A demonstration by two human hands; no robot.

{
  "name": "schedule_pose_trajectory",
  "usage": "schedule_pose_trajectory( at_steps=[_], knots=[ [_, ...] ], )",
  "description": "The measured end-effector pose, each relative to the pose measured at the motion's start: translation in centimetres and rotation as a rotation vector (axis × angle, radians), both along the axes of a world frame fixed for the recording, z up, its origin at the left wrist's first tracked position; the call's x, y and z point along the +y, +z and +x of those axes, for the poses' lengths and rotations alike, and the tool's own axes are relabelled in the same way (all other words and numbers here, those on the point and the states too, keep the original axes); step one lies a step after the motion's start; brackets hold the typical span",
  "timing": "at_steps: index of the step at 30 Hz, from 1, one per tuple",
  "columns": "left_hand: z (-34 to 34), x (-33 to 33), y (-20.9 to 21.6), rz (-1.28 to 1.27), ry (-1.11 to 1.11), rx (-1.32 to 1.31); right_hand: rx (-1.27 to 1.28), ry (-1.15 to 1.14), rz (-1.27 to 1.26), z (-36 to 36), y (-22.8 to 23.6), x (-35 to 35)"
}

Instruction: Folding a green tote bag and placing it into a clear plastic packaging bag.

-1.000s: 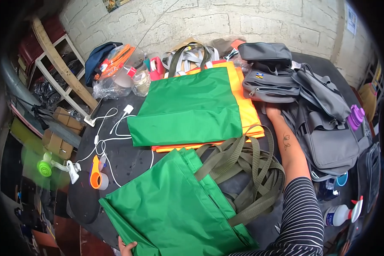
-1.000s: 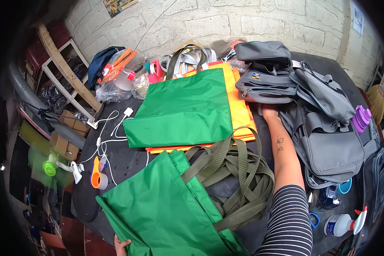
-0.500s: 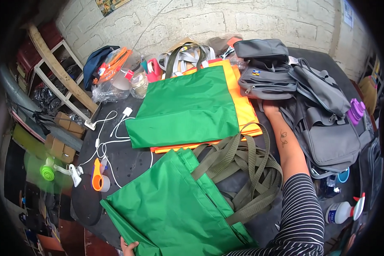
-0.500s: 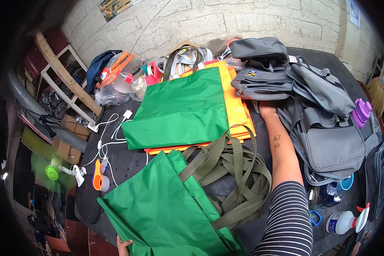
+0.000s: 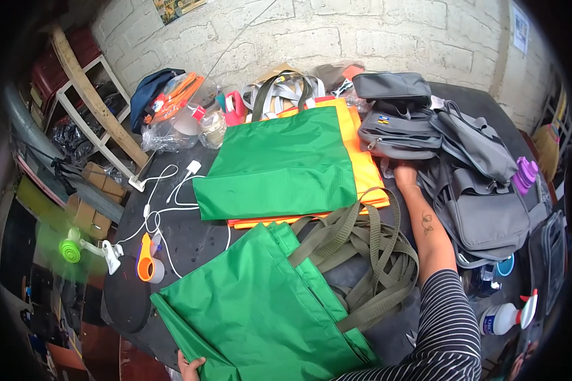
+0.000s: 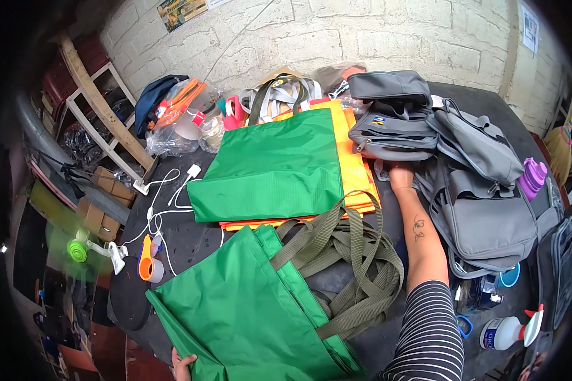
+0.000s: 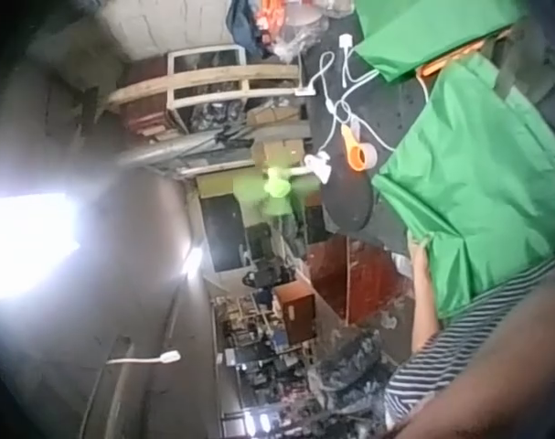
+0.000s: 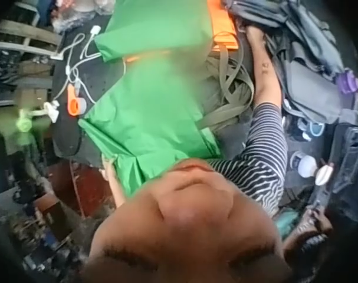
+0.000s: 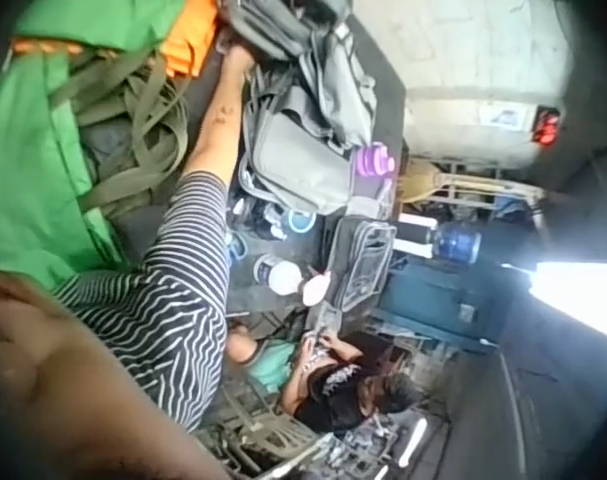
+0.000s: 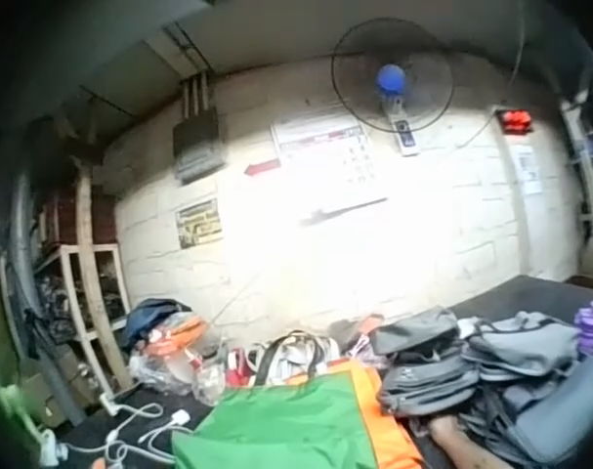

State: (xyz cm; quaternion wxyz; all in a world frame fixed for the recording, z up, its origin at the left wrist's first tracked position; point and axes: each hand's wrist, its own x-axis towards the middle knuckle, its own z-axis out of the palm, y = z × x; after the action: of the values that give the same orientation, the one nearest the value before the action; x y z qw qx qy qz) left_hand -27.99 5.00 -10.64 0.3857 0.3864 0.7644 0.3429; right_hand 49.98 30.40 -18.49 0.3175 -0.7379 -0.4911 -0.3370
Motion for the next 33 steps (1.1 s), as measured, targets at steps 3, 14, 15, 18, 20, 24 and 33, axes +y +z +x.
schedule_pose_trajectory(
  at_steps=[3,14,15,18,20,24,33],
  knots=[
    [-2.7,-0.9,-2.1,0.028,0.002,-0.023,0.135,-0.041,-0.136,-3.3,0.8,-0.4],
    [0.2,0.2,-0.8,0.264,-0.028,-0.306,0.248,0.063,-0.049,-12.6,3.6,-10.8],
    [0.6,0.2,-0.4,0.264,-0.018,-0.291,0.310,0.077,-0.044,-12.8,3.1,-11.9],
    [0.2,-0.2,0.2,0.289,-0.042,-0.284,0.321,0.144,-0.015,-14.2,4.0,-13.2],
    [0.6,0.2,0.3,0.305,-0.044,-0.296,0.422,0.134,0.016,-14.0,5.2,-13.2],
    [0.4,0.6,-0.5,0.314,-0.077,-0.283,0.526,0.103,0.005,-11.5,6.7,-12.8],
    [-0.2,0.1,-1.0,0.316,-0.062,-0.247,0.432,-0.095,-0.212,-9.6,7.0,-10.7]
  ],
)
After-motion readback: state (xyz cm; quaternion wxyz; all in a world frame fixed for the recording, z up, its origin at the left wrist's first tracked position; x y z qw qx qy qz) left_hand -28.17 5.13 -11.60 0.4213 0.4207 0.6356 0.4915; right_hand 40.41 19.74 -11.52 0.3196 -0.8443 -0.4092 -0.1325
